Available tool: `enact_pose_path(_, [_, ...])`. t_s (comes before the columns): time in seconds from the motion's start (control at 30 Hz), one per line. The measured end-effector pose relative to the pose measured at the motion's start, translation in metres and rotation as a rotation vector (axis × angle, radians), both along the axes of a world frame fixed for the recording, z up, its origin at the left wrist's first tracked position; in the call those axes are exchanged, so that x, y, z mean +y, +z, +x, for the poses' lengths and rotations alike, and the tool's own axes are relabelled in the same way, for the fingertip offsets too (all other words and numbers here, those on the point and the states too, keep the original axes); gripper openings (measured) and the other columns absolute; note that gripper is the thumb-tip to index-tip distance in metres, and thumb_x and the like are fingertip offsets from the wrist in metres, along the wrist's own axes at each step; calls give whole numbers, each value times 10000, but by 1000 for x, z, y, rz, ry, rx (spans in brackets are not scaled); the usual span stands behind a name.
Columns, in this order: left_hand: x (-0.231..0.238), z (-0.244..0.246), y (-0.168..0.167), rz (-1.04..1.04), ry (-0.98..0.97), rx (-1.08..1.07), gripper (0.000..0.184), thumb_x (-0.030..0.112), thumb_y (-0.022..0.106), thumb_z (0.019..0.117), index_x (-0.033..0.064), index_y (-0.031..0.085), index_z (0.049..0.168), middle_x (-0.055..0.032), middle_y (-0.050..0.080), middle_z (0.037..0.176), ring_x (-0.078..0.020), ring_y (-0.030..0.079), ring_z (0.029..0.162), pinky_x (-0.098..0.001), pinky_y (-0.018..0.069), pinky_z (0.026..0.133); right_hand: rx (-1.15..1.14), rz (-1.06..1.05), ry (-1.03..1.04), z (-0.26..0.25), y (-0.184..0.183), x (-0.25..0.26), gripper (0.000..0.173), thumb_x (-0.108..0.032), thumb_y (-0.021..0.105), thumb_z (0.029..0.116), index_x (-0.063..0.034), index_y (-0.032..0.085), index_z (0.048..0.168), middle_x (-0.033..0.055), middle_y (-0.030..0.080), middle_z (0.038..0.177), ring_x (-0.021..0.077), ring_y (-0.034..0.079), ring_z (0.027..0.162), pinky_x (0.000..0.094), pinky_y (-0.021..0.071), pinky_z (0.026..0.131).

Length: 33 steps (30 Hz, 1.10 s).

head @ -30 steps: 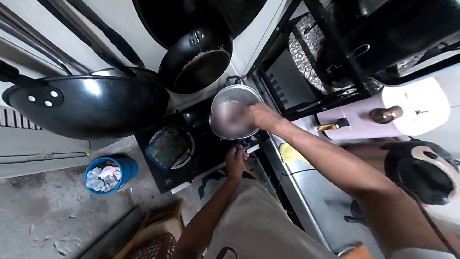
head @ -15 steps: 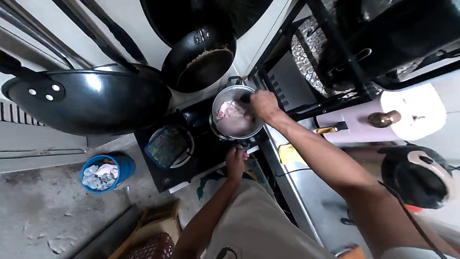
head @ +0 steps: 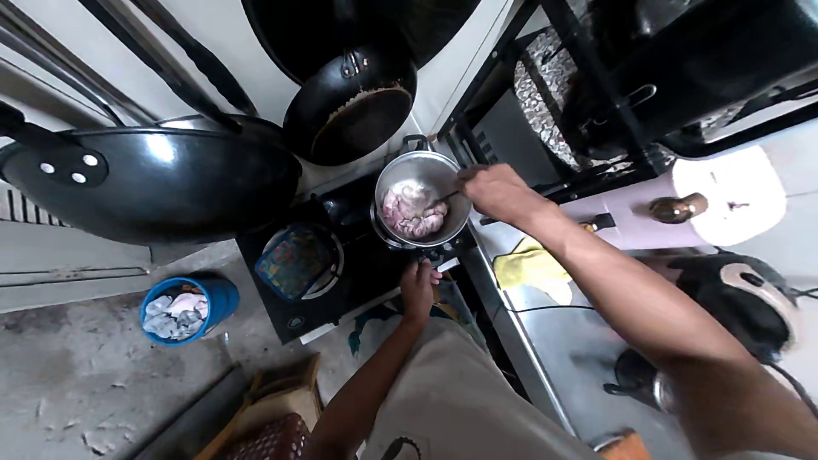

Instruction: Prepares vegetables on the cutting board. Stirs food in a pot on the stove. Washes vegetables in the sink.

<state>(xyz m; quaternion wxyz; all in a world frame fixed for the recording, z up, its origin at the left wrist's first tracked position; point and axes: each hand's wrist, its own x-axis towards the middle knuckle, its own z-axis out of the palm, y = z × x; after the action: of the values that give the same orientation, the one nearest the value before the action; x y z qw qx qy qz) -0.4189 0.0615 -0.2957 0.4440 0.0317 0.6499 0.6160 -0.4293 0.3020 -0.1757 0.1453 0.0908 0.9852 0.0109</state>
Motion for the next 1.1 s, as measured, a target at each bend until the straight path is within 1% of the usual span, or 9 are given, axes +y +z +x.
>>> enact_pose_path(0.1, [0,0,-1,-4,-9,3,365,225,451,1105,-36,667,969,-70,711,795,-136,671,713,-300,568,693,-113,-92,105,9,-6,-12,139,30,707,850,-68,730,946,158,704,942,391,691,855,600,553,702])
enact_pose_path(0.2, [2,-1,0,-22,-22,20,354,213,456,1101,-36,664,960,-68,702,771,-134,667,699,-302,568,695,-206,-144,171,4,-25,-30,104,32,654,912,-46,713,947,165,696,883,387,689,826,589,553,732])
enact_pose_path(0.33, [3,-2,1,-23,-12,31,343,206,473,1096,-42,665,959,-70,705,770,-137,676,701,-299,576,695,-148,-205,190,-22,-46,-38,83,-11,627,957,-4,690,903,182,678,835,393,686,830,577,549,778])
enact_pose_path(0.57, [2,-1,2,0,4,34,348,202,466,1096,-48,666,960,-71,696,760,-141,671,696,-309,578,701,-75,-173,-77,-50,-55,-43,81,-32,639,953,32,690,956,248,676,1009,457,681,909,631,558,776])
enact_pose_path(0.67, [2,-2,1,22,12,27,332,182,471,1091,-52,663,954,-70,695,756,-138,668,688,-305,580,693,-88,-161,-228,-50,-36,-28,78,-48,723,880,18,685,897,244,679,948,464,676,910,656,546,754])
enact_pose_path(0.77, [0,-3,0,24,-1,19,346,194,471,1092,-45,662,932,-66,697,762,-137,667,691,-309,579,703,-69,-79,-251,-46,-8,-18,87,-75,710,890,4,685,867,240,679,900,465,678,854,659,534,690])
enact_pose_path(0.83, [-1,-3,-1,37,5,14,346,193,467,1092,-45,663,934,-69,697,762,-140,673,698,-312,585,702,19,-32,-177,-47,0,-16,41,-2,658,896,32,681,903,250,667,958,474,668,847,653,527,673])
enact_pose_path(1.0, [0,-3,-3,47,-14,-11,354,208,435,1107,-55,658,1021,-85,729,839,-137,681,713,-301,578,686,173,-64,279,-55,-28,-20,275,53,580,967,3,646,1229,214,657,1225,415,656,1128,560,575,848])
enact_pose_path(1.1, [1,0,0,53,0,-48,355,207,420,1113,-79,630,1097,-113,739,883,-149,708,751,-304,596,729,93,-54,427,-63,-50,-28,284,95,578,947,13,644,1210,218,621,1332,417,605,1247,534,574,891])
